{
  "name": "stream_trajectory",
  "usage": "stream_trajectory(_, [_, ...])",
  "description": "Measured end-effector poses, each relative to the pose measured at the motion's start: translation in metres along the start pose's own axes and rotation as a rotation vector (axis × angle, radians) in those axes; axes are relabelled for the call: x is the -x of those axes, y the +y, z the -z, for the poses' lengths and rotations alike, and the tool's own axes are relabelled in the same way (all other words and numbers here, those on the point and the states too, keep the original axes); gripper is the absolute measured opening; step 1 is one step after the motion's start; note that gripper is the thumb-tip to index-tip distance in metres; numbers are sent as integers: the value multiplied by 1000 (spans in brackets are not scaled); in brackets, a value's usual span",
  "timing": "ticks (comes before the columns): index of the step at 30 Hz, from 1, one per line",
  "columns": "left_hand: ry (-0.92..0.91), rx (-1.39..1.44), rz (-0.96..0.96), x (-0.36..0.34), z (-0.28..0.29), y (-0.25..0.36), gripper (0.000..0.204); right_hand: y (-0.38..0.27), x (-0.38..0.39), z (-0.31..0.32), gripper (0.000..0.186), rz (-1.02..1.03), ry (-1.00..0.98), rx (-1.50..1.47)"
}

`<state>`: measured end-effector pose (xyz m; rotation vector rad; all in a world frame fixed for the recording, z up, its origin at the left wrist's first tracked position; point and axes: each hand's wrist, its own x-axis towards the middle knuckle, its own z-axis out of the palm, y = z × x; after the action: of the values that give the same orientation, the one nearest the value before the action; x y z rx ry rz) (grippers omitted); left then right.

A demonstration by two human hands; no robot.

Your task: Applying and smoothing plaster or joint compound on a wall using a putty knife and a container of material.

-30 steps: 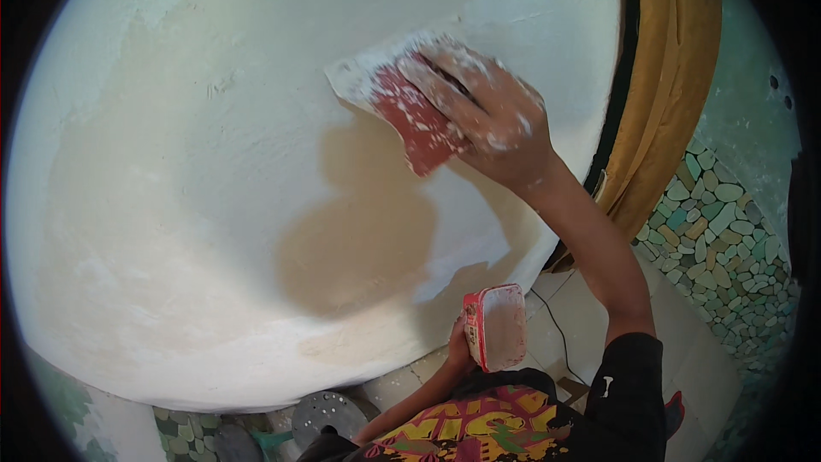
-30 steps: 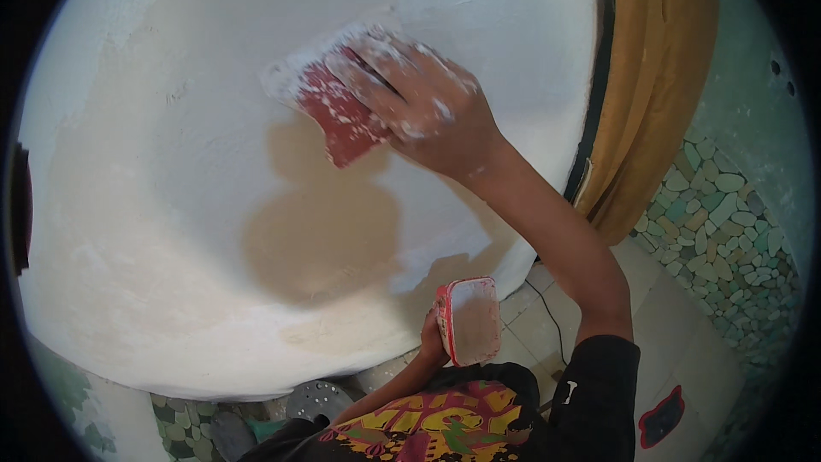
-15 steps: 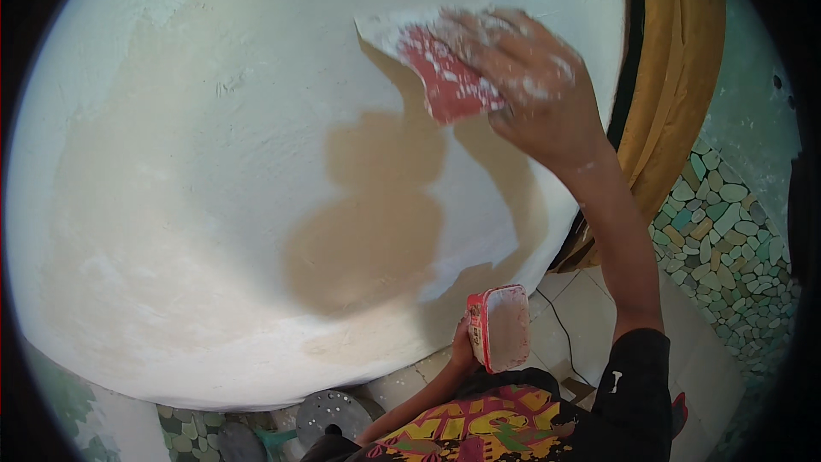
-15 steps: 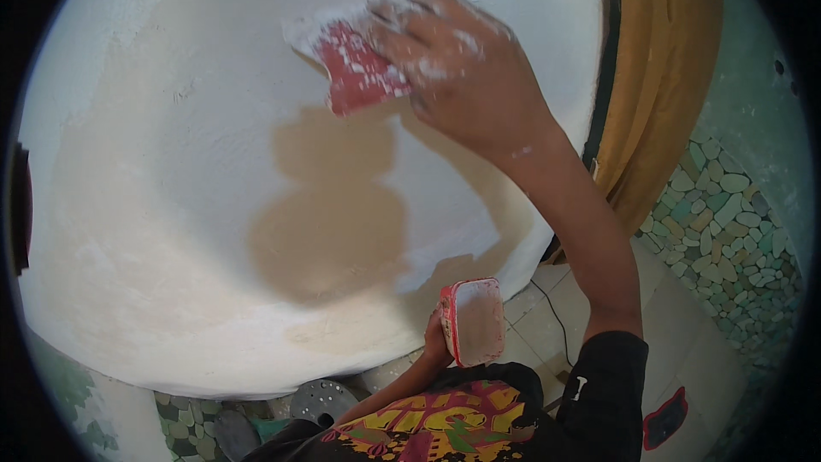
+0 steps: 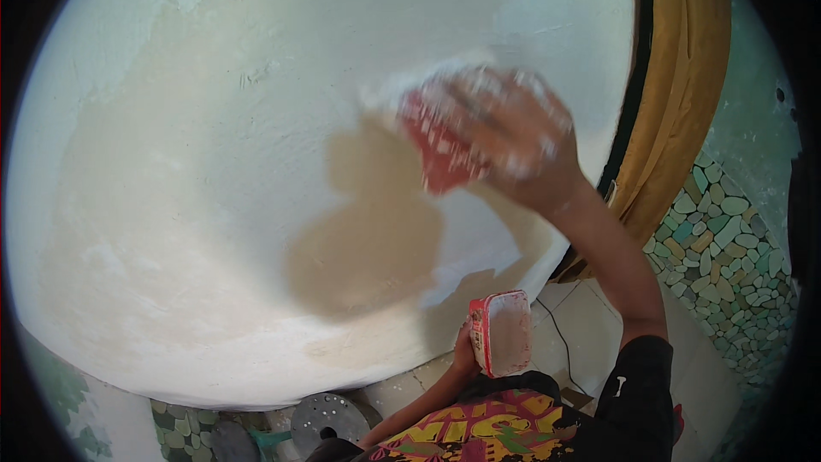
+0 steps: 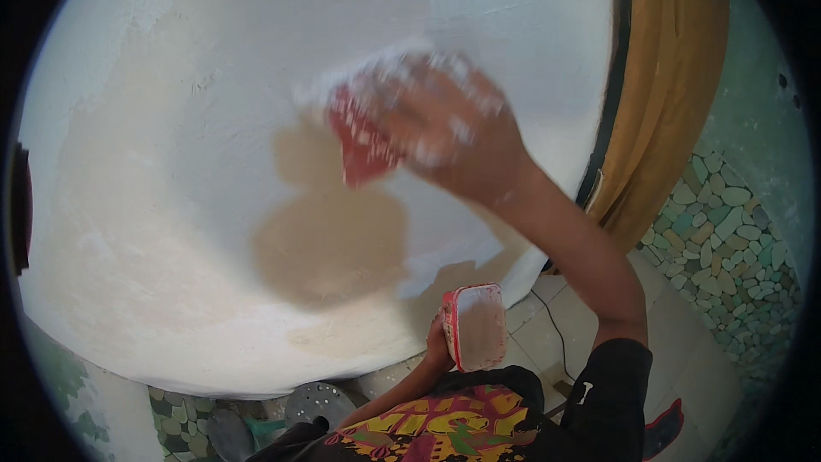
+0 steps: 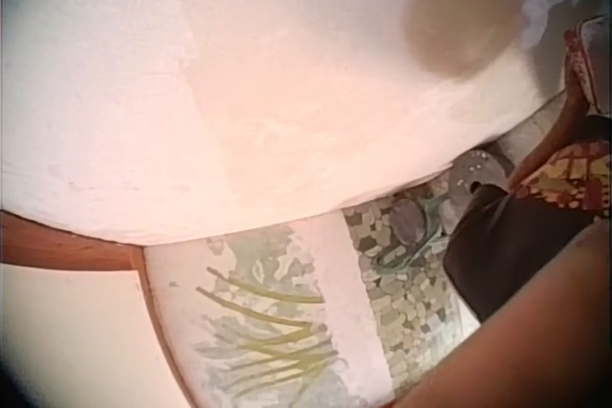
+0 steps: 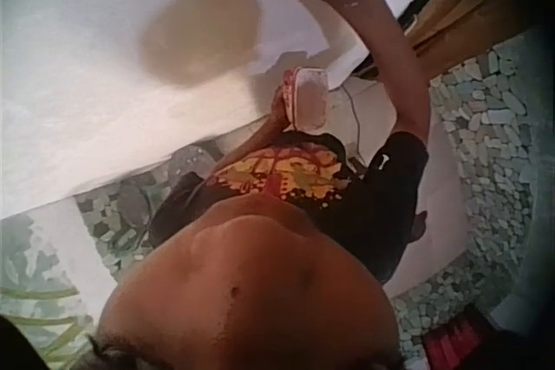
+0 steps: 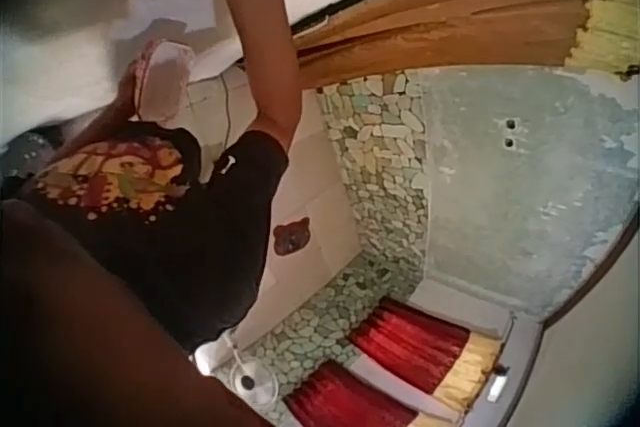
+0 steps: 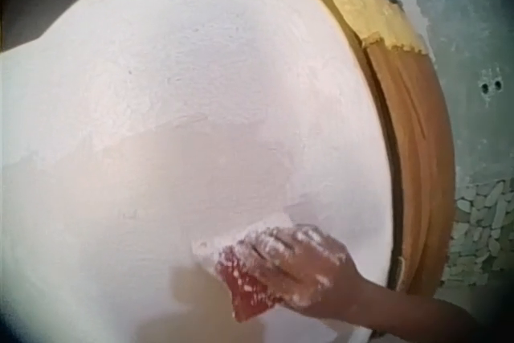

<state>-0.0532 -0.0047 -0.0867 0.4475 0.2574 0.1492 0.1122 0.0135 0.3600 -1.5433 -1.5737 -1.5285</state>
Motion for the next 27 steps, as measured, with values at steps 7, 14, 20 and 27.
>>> stream_trajectory(7, [-10,26,-19,-7,14,-7,69,5,-64,-17,34,120,235,-195])
stream_trajectory(14, [12,6,-58,3,2,0,75,-6,-44,-8,51,-6,161,-146])
stream_trajectory(20, [6,58,-16,3,2,0,74,21,-67,9,49,19,254,-87])
stream_trajectory(27, [13,30,-21,1,13,1,67,11,-57,-2,37,65,180,-138])
